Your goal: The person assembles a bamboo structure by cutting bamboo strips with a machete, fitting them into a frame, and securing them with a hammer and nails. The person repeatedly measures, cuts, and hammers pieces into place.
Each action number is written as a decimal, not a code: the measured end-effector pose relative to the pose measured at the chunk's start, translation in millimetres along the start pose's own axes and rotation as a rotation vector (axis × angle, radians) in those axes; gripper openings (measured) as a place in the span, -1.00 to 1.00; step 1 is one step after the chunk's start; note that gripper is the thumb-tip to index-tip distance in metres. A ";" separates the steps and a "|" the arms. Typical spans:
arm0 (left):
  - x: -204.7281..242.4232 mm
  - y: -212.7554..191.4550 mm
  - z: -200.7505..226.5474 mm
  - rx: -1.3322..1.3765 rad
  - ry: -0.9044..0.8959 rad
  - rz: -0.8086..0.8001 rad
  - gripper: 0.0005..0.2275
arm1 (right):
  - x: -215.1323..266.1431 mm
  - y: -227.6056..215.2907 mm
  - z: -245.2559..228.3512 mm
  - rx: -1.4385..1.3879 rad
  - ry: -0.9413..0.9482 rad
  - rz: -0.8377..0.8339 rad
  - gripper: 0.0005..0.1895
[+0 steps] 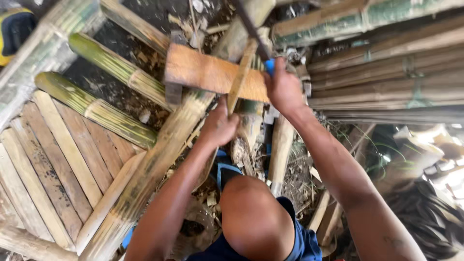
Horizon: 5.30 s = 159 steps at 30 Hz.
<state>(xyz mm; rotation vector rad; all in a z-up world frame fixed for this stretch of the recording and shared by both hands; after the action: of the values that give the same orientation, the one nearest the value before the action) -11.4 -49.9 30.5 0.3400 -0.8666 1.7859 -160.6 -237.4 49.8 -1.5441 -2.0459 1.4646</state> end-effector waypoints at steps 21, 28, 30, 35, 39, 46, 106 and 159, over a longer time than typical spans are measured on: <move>100.0 -228.0 -157.1 -0.954 0.584 0.965 -0.35 | 100.2 91.2 -123.1 -0.402 0.024 -0.192 -0.62; 123.4 -376.8 -289.0 -0.740 0.276 1.144 -0.47 | 121.8 205.8 -242.6 -0.818 -0.033 -0.702 -0.71; 111.7 -407.6 -311.1 -0.775 0.285 1.216 -0.49 | 124.1 217.5 -258.1 -0.734 -0.285 -0.592 -0.74; 53.7 -458.5 -341.3 -0.863 0.258 1.340 -0.50 | 123.7 228.8 -250.0 -0.834 0.260 -0.836 -0.78; 27.4 -466.8 -362.0 -0.740 0.247 1.338 -0.53 | 122.0 228.7 -251.0 -0.810 0.306 -0.755 -0.83; 21.1 -467.8 -377.6 -0.665 0.333 1.348 -0.55 | 123.7 224.4 -259.7 -0.771 0.283 -0.739 -0.86; 26.0 -490.2 -325.6 -0.779 -0.286 1.036 -0.31 | 132.7 237.9 -245.4 -0.975 0.267 -0.684 -0.85; -26.5 56.7 12.5 0.307 -0.174 -0.005 -0.46 | 102.7 0.8 -31.9 -0.148 0.417 -0.120 -0.63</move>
<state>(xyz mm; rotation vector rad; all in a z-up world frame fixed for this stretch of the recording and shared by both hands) -54.6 -86.4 1.0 0.7036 -0.7078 1.9071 -184.7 -135.5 25.5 -1.5861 -1.9834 0.8740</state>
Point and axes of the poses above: each hand's wrist, its own x-axis away from the middle knuckle, its own y-axis out of the palm, z = x × y, the point moved 3 cm from there along -x, towards the middle knuckle, and after that the axes turned 14 degrees about z, right-handed, at the moved point
